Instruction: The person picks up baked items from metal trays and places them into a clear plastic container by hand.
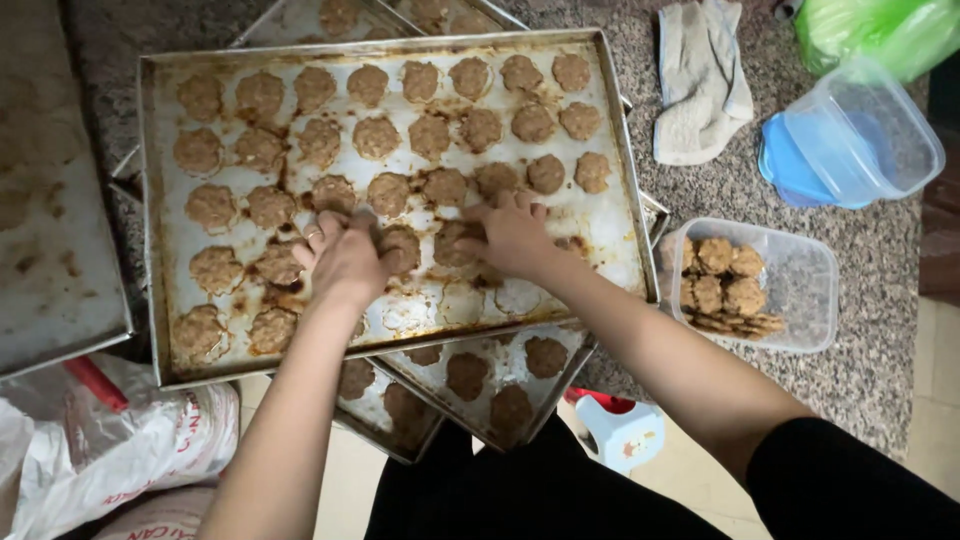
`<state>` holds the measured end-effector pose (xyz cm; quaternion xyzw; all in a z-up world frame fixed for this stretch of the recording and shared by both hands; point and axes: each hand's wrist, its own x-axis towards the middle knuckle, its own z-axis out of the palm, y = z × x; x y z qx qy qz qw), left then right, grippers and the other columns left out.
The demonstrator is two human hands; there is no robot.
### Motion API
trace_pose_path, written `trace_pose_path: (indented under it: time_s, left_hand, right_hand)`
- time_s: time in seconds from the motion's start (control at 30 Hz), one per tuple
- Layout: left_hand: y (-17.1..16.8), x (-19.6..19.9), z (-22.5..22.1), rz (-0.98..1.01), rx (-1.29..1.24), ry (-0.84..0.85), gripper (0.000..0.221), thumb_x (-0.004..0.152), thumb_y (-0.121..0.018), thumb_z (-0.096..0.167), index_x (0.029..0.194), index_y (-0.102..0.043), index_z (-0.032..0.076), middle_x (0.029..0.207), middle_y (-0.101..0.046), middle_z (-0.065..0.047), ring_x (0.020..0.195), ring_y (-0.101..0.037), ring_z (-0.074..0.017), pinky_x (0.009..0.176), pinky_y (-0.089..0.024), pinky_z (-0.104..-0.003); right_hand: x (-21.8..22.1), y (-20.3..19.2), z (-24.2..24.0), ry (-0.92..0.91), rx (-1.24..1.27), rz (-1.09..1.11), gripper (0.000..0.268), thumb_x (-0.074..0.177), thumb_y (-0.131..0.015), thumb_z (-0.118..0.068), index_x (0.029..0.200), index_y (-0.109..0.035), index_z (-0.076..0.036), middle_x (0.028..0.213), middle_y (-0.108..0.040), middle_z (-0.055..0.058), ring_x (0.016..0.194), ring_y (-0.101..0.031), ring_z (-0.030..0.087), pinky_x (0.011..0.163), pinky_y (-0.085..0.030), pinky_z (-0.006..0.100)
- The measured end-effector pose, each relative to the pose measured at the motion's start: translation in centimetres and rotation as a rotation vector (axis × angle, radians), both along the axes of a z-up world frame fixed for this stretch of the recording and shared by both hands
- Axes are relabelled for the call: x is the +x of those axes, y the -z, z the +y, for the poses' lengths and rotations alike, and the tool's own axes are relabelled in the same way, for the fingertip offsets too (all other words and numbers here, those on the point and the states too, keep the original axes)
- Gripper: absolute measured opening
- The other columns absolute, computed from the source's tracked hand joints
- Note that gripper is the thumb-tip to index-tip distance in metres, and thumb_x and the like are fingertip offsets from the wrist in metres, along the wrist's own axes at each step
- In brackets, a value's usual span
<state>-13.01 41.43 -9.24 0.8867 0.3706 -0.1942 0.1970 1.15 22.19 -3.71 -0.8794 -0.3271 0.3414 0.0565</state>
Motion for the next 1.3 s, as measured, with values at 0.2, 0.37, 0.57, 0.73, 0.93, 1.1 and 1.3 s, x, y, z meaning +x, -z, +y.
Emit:
trace_pose_path:
  time_s: [0.2, 0.37, 0.57, 0.73, 0.93, 1.1, 1.3]
  left_hand:
    - [-2.9, -0.2, -1.1, 0.031, -0.033, 0.11, 0.062, 0.088, -0.077, 0.051, 0.143, -0.064, 0.028, 0.148, -0.046, -0.01, 0.144, -0.03, -0.0377, 0.119, -0.011, -0.053]
    - [-3.4, 0.1, -0.1, 0.037, -0.079, 0.148, 0.066, 0.08, -0.085, 0.052, 0.135, -0.068, 0.02, 0.15, -0.045, -0.015, 0.143, -0.032, -0.0402, 0.119, -0.011, -0.053]
    - [-15.9, 1.5, -3.9, 0.104, -0.262, 0.139, 0.061, 0.084, -0.082, 0.041, 0.139, -0.068, 0.017, 0.152, -0.056, -0.021, 0.149, -0.043, -0.0444, 0.12, -0.031, -0.056]
    - [-6.7, -1.9, -4.3, 0.047, 0.027, 0.265, 0.045, 0.073, -0.09, 0.048, 0.109, -0.084, 0.022, 0.153, -0.05, -0.007, 0.137, -0.042, -0.0364, 0.108, -0.025, -0.051]
    - [-5.3, -2.7, -7.7, -0.058, 0.124, 0.267, 0.042, 0.076, -0.081, 0.054, 0.104, -0.085, 0.022, 0.144, -0.056, -0.008, 0.124, -0.049, -0.0395, 0.11, -0.024, -0.059]
    - [-10.2, -1.9, -9.8, 0.083, 0.068, 0.049, 0.061, 0.075, -0.084, 0.065, 0.126, -0.079, 0.031, 0.117, -0.08, -0.007, 0.116, -0.072, -0.0376, 0.089, -0.058, -0.05]
    - [-8.5, -5.7, -9.8, -0.055, -0.085, -0.153, 0.065, 0.078, -0.08, 0.065, 0.126, -0.079, 0.021, 0.145, -0.063, -0.014, 0.14, -0.047, -0.0507, 0.111, -0.036, -0.061]
  right_hand:
    - [-1.7, 0.5, 0.1, -0.072, -0.005, -0.132, 0.049, 0.101, -0.061, -0.053, 0.143, -0.064, -0.029, 0.128, -0.049, 0.015, 0.127, -0.042, 0.04, 0.109, -0.03, 0.056]
    - [-1.7, 1.1, 0.5, -0.056, 0.045, -0.037, 0.066, 0.078, -0.077, -0.07, 0.129, -0.071, -0.029, 0.132, -0.052, 0.014, 0.13, -0.045, 0.039, 0.111, -0.033, 0.056]
    - [-4.4, 0.1, -1.2, -0.122, 0.082, -0.123, 0.059, 0.078, -0.076, -0.067, 0.12, -0.074, -0.025, 0.137, -0.057, 0.016, 0.133, -0.047, 0.037, 0.111, -0.031, 0.061]
    - [-6.9, 1.5, -6.7, 0.005, 0.414, -0.338, 0.038, 0.066, -0.085, -0.051, 0.093, -0.077, -0.024, 0.118, -0.056, 0.014, 0.114, -0.045, 0.04, 0.099, -0.03, 0.057]
    - [-7.5, 2.3, -9.9, 0.17, 0.493, -0.318, 0.052, 0.078, -0.073, -0.064, 0.097, -0.069, -0.015, 0.114, -0.054, 0.015, 0.108, -0.047, 0.041, 0.101, -0.03, 0.056]
    - [-6.2, 4.7, -11.3, 0.138, 0.3, -0.235, 0.056, 0.083, -0.067, -0.07, 0.119, -0.073, -0.028, 0.119, -0.06, 0.006, 0.123, -0.052, 0.035, 0.106, -0.036, 0.061]
    - [-5.2, 2.3, -11.1, 0.137, 0.299, -0.126, 0.076, 0.081, -0.076, -0.064, 0.14, -0.063, -0.018, 0.124, -0.057, 0.012, 0.123, -0.048, 0.037, 0.111, -0.03, 0.067]
